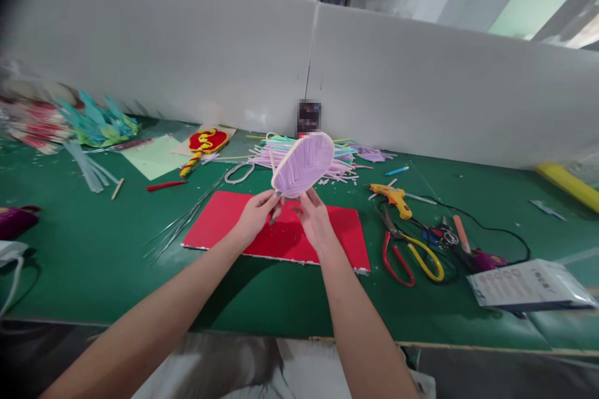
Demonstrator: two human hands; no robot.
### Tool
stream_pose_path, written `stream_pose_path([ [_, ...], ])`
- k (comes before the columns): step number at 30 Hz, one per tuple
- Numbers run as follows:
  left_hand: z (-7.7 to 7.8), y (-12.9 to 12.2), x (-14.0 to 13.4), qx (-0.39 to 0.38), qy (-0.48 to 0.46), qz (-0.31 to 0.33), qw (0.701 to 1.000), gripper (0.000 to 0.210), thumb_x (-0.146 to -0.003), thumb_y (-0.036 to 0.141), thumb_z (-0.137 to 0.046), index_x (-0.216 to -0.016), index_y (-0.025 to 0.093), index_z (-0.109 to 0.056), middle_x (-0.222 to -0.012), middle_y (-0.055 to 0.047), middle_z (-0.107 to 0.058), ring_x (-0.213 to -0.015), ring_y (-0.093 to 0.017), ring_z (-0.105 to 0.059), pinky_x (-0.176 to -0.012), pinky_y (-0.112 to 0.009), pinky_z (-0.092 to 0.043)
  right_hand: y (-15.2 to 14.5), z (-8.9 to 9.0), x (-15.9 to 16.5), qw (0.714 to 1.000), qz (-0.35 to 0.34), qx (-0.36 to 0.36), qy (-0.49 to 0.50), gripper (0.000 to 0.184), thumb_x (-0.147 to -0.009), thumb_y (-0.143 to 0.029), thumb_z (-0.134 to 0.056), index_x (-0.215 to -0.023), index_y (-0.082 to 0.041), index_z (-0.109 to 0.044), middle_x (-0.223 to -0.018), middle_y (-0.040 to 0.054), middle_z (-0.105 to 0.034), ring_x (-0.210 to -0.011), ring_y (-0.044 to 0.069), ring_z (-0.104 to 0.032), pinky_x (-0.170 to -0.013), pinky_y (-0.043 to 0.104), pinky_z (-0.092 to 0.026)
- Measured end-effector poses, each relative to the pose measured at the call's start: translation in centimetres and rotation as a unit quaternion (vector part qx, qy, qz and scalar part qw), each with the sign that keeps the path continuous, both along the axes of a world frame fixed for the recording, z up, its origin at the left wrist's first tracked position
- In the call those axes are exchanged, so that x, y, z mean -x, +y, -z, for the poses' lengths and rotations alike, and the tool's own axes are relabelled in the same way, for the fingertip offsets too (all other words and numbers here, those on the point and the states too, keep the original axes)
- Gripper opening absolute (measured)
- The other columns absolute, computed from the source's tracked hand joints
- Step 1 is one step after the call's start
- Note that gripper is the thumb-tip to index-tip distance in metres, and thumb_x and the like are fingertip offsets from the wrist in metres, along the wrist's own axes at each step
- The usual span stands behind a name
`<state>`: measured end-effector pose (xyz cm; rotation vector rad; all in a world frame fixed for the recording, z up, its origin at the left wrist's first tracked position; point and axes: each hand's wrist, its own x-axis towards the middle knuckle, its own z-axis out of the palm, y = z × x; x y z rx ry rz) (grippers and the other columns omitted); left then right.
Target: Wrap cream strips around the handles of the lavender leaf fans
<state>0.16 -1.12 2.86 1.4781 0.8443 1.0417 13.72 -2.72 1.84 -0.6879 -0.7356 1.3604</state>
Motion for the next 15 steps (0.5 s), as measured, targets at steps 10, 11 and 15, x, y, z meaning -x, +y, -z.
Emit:
stream_pose_path([
  [10,0.12,-0.30,0.78,-0.273,0.404,-0.128,0.863,0.025,-0.088,0.029,-0.033,-0.081,0.021,-0.055,-0.068,-0.002,-0.061,-0.062,-0.015,-0.055,-0.054,-0.023,-0.032,-0.66,-0.45,0.59,0.998,-0.052,-0.029,0.005,0.029,-0.066,-0.044,-0.066,-0.087,-0.024,-0.065,-0.102,0.0022,-0.065,-0.103,0.022,-0.055,-0.088,0.039,-0.044],
  [11,0.16,-0.19,0.79,-0.280,0.403,-0.127,0.862,0.025,-0.088,0.030,-0.033,-0.081,0.021,-0.055,-0.070,-0.003,-0.062,-0.065,-0.015,-0.056,-0.056,-0.022,-0.033,-0.70,-0.51,0.61,0.998,-0.046,-0.035,0.012,0.030,-0.066,-0.043,-0.066,-0.090,-0.025,-0.064,-0.103,0.0022,-0.065,-0.104,0.022,-0.054,-0.088,0.040,-0.044],
  [15,0.23,0.00,0.83,-0.284,0.372,-0.112,0.877,0.025,-0.088,0.029,-0.034,-0.080,0.021,-0.055,-0.074,-0.003,-0.063,-0.071,-0.015,-0.058,-0.061,-0.022,-0.036,-0.55,-0.59,0.64,0.999,0.006,-0.027,0.021,0.033,-0.071,-0.032,-0.064,-0.103,-0.028,-0.058,-0.109,0.0001,-0.063,-0.100,0.020,-0.057,-0.088,0.040,-0.045],
])
